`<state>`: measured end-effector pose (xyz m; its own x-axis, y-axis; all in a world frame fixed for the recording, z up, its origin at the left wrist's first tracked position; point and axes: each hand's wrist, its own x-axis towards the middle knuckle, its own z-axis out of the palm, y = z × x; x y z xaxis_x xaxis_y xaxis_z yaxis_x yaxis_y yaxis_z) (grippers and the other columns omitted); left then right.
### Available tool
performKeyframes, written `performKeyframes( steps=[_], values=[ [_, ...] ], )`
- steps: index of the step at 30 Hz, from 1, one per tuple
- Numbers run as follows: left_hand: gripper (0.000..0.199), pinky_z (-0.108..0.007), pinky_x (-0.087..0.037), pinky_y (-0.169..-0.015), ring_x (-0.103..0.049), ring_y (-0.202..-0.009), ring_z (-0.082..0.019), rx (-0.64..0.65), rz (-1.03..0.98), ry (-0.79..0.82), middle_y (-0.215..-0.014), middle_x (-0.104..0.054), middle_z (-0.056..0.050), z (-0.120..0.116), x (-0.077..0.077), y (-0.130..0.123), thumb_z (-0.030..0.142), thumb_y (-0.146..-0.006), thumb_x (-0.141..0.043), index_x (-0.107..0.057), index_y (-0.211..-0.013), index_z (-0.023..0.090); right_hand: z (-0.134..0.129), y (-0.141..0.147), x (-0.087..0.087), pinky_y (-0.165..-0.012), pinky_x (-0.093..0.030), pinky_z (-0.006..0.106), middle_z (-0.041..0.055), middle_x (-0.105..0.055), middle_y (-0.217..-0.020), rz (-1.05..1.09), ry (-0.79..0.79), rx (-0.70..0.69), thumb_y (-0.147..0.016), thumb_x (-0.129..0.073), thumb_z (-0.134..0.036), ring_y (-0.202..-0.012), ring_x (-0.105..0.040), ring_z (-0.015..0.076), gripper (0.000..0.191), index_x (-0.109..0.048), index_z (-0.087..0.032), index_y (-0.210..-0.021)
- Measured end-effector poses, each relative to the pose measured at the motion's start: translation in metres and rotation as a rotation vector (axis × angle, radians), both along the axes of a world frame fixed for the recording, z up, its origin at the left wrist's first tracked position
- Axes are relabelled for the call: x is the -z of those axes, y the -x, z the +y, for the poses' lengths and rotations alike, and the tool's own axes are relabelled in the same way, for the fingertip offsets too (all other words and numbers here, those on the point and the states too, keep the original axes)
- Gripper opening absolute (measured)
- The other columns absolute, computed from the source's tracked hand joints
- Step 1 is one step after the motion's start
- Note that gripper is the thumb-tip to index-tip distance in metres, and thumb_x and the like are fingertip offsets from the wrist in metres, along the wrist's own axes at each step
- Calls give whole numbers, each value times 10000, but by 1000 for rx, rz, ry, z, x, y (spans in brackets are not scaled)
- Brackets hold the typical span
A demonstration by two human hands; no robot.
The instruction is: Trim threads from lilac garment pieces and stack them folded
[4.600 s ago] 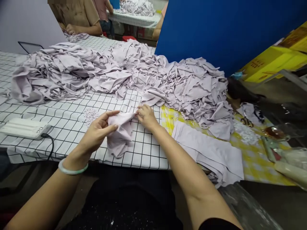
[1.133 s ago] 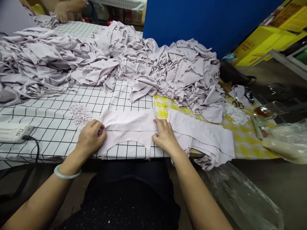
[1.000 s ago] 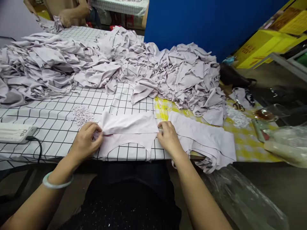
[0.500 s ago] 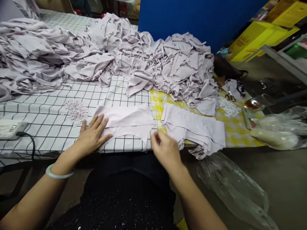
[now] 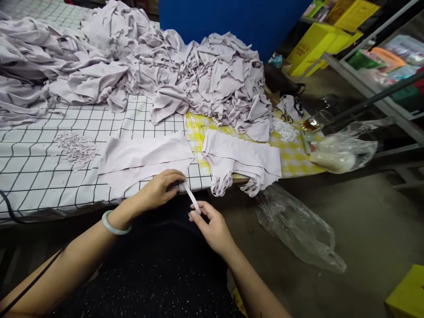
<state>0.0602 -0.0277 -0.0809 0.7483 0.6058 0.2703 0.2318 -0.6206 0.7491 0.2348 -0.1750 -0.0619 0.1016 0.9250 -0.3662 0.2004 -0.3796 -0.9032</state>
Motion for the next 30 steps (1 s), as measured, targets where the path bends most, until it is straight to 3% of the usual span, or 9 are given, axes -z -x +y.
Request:
performKeyframes(
  steps=[3,7,9,12,17,20,23,25,30],
  values=[
    [218,-419,-539,-929,-620,-1051,-247,-46,1,-34,-1118,-683,-129,-4,3,-3,97,-847,-624,-676,-1055,136,-15,-15,-29,-786,-522,345,-6,-660,-734,21,-2,-10,-925,-612,-417,-728,-635,178,382,-585,-254,-1270],
    [114,-401,-546,-841,-625,-961,-233,-97,2,-71,-1039,-693,-102,-6,4,-11,147,-894,-615,-725,-894,177,0,-36,-65,-761,-561,357,71,-757,-854,185,-10,-143,-911,-618,-397,-825,-704,219,214,-746,-235,-963],
    [132,-402,-547,-828,-625,-949,-233,-107,-5,-97,-1029,-692,-101,-6,5,-12,152,-902,-607,-731,-873,184,20,-42,-78,-832,-567,393,81,-774,-981,219,-78,-163,-892,-641,-370,-941,-718,244,200,-765,-252,-995],
    [150,-410,-548,-833,-618,-959,-238,-112,-21,-133,-1047,-688,-111,-9,8,-11,140,-906,-589,-733,-897,181,60,-42,-86,-837,-567,415,63,-766,-948,141,-179,-122,-852,-701,-363,-908,-715,238,218,-763,-260,-1034],
    [161,-436,-548,-848,-620,-969,-246,-100,-46,-86,-1046,-698,-110,-11,8,-10,127,-898,-571,-721,-889,183,124,-28,-76,-873,-529,369,32,-678,-845,-32,-393,37,-841,-697,-488,-879,-638,191,264,-762,-232,-828],
    [176,-424,-549,-865,-637,-979,-230,-212,-208,112,-1057,-695,-114,-3,-10,-6,173,-910,-558,-692,-1023,175,139,-12,-66,-801,-532,318,14,-646,-851,198,-324,23,-855,-676,-510,-805,-628,148,298,-720,-215,-846],
    [191,-358,-553,-798,-644,-894,-187,-363,-372,507,-1040,-687,-93,12,-37,2,253,-895,-587,-670,-1046,170,134,7,-56,-553,-470,249,-27,-598,-736,386,-141,-44,-858,-680,-499,-541,-508,86,295,-671,-210,-913],
    [166,-306,-537,-722,-615,-767,-143,-341,-415,776,-948,-681,-53,22,-51,7,288,-846,-652,-680,-958,168,126,19,-50,-444,-349,217,-50,-546,-669,402,-66,-68,-875,-661,-501,-454,-378,61,294,-648,-210,-915],
    [188,-250,-471,-623,-521,-629,-93,-304,-503,1045,-743,-613,5,31,-52,12,318,-748,-754,-659,-790,161,115,33,-44,-430,-215,226,-69,-399,-567,246,-40,-112,-913,-588,-551,-463,-279,73,354,-658,-204,-892]
  ],
)
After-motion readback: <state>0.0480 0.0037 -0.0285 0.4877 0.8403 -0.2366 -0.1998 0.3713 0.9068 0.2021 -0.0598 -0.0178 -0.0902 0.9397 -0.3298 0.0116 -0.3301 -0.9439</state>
